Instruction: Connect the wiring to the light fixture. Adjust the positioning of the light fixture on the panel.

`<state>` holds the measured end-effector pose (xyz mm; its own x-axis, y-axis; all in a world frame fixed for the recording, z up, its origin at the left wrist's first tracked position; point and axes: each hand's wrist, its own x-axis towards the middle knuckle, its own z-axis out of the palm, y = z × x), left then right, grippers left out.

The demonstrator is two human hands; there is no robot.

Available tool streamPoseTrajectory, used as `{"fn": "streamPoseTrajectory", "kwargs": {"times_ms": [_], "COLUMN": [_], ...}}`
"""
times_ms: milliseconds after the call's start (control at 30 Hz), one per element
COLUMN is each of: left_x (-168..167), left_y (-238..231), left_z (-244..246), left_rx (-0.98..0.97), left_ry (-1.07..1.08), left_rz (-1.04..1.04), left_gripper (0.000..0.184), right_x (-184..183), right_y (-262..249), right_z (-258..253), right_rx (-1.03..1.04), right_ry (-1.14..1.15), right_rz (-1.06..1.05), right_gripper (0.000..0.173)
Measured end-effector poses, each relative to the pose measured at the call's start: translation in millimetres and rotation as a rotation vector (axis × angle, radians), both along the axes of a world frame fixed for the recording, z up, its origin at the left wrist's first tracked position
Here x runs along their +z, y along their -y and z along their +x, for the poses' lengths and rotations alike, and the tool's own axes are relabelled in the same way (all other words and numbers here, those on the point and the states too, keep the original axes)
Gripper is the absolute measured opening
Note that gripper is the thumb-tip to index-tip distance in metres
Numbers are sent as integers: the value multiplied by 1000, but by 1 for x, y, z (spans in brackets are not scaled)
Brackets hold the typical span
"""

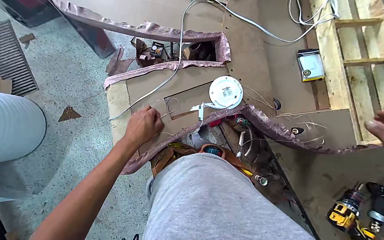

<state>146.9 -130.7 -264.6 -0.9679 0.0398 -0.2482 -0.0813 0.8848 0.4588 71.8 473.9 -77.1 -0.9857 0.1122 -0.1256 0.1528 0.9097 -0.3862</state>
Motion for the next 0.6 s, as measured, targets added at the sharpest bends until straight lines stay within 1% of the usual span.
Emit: {"fn": "streamPoseTrajectory", "kwargs": {"times_ms": [33,67,100,167,200,233,267,300,333,367,400,433,467,500,567,600], "left_x": [10,26,46,97,124,149,171,190,205,217,226,232,234,234,233,232], "left_y": [1,2,0,-11,-20,-30,-39,-46,-51,-53,-51,-48,-43,-38,-30,-29], "left_z": [-4,-10,-16,-30,-37,-44,-51,-56,-60,-64,-67,-68,-69,-69,-71,-73], "left_rx": [16,31,21,-89,-153,-208,-249,-277,-297,-313,-322,-326,-336,-347,-375,-385], "left_ry": [42,85,124,154,137,98,51,1,-46,-88,-119,-141,-161,-174,-187,-185], "left_rz": [121,274,423,660,735,786,826,848,863,858,840,808,751,678,565,522], "left_gripper": [18,19,19,17,15,13,12,11,11,14,19,25,29,29,20,15], "right_x": [-11,-18,-21,-29,-30,-28,-21,-13,-4,6,16,26,34,39,43,44], "right_y": [18,52,97,194,238,276,306,324,330,325,309,286,260,231,179,157], "right_z": [2,4,4,4,2,-1,-4,-8,-12,-16,-21,-26,-30,-33,-34,-32], "right_rx": [66,138,219,394,494,604,702,762,791,810,829,845,835,798,678,623], "right_ry": [-71,-130,-177,-207,-181,-121,-54,-1,24,18,-23,-63,-101,-129,-141,-123], "right_rz": [-50,-135,-249,-558,-702,-812,-878,-918,-935,-936,-904,-834,-764,-710,-607,-523], "right_gripper": [53,52,50,47,52,63,73,77,72,58,38,23,20,21,22,24]}}
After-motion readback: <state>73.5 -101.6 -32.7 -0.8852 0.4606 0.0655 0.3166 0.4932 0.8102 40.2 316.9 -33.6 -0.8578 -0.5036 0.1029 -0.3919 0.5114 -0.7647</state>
